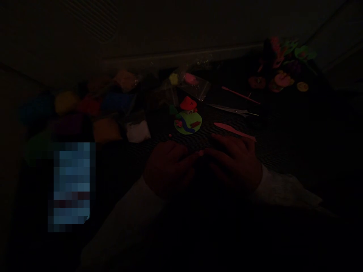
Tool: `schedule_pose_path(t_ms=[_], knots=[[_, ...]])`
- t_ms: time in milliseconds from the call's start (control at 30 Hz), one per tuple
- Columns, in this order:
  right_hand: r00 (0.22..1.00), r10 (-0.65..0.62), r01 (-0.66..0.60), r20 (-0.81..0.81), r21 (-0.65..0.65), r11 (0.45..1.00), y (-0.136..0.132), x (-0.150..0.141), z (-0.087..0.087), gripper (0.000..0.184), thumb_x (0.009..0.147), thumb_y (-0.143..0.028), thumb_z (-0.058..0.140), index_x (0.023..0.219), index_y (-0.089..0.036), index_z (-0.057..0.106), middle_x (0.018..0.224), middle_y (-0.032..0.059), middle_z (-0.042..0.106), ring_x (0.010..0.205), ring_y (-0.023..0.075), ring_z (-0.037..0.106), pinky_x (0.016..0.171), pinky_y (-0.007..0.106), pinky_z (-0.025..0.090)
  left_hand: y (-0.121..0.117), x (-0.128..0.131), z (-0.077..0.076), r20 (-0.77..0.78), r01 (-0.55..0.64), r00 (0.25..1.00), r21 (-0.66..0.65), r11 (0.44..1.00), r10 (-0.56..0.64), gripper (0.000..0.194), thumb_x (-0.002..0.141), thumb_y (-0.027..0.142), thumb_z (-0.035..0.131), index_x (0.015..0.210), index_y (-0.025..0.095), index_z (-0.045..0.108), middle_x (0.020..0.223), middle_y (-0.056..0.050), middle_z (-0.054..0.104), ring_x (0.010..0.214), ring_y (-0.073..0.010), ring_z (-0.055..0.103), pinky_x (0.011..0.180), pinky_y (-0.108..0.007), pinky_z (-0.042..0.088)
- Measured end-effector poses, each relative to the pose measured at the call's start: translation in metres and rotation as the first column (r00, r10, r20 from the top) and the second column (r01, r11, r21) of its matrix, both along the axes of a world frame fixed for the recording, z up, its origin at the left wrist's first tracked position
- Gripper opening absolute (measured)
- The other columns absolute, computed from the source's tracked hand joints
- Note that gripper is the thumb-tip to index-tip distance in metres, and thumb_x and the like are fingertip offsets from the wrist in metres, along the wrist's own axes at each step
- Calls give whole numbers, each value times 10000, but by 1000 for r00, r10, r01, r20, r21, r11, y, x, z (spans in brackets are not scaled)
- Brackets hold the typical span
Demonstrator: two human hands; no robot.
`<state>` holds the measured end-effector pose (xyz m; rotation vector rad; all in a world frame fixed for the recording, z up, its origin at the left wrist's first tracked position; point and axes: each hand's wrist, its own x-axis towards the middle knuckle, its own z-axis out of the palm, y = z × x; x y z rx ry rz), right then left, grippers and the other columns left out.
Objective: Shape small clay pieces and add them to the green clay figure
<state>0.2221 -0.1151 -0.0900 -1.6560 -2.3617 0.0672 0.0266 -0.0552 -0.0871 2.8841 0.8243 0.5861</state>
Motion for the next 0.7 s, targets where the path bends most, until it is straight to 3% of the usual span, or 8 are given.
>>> schedule_pose_path(t_ms=[233, 533, 700], knots=[[1000, -19, 19, 3, 23, 1000, 0, 0, 1, 307, 810, -373, 404, 1076, -289, 533, 1258, 48, 404, 1061, 208, 418, 837, 439, 256, -3, 1, 2, -75, -29, 997, 13, 999, 30, 305, 731, 239, 497, 1025, 225, 577, 735, -33, 575, 714, -177, 462, 644, -352, 388], [999, -8, 4, 40, 96, 995, -2, -1, 1, 282, 791, -358, 441, 1048, -310, 547, 1239, 22, 430, 1054, 209, 421, 837, 461, 249, -5, 2, -3, -7, -3, 1000, 54, 999, 4, 327, 726, 227, 495, 1043, 184, 560, 733, -39, 556, 702, -174, 463, 628, -342, 392], [999, -17, 14, 32, 88, 996, -2, -1, 0, 286, 783, -364, 450, 1048, -312, 545, 1244, 8, 426, 1057, 209, 423, 840, 463, 250, -7, 5, -3, -93, -6, 996, 8, 1000, 6, 350, 739, 227, 468, 1083, 199, 527, 776, -41, 558, 711, -179, 456, 634, -354, 379]])
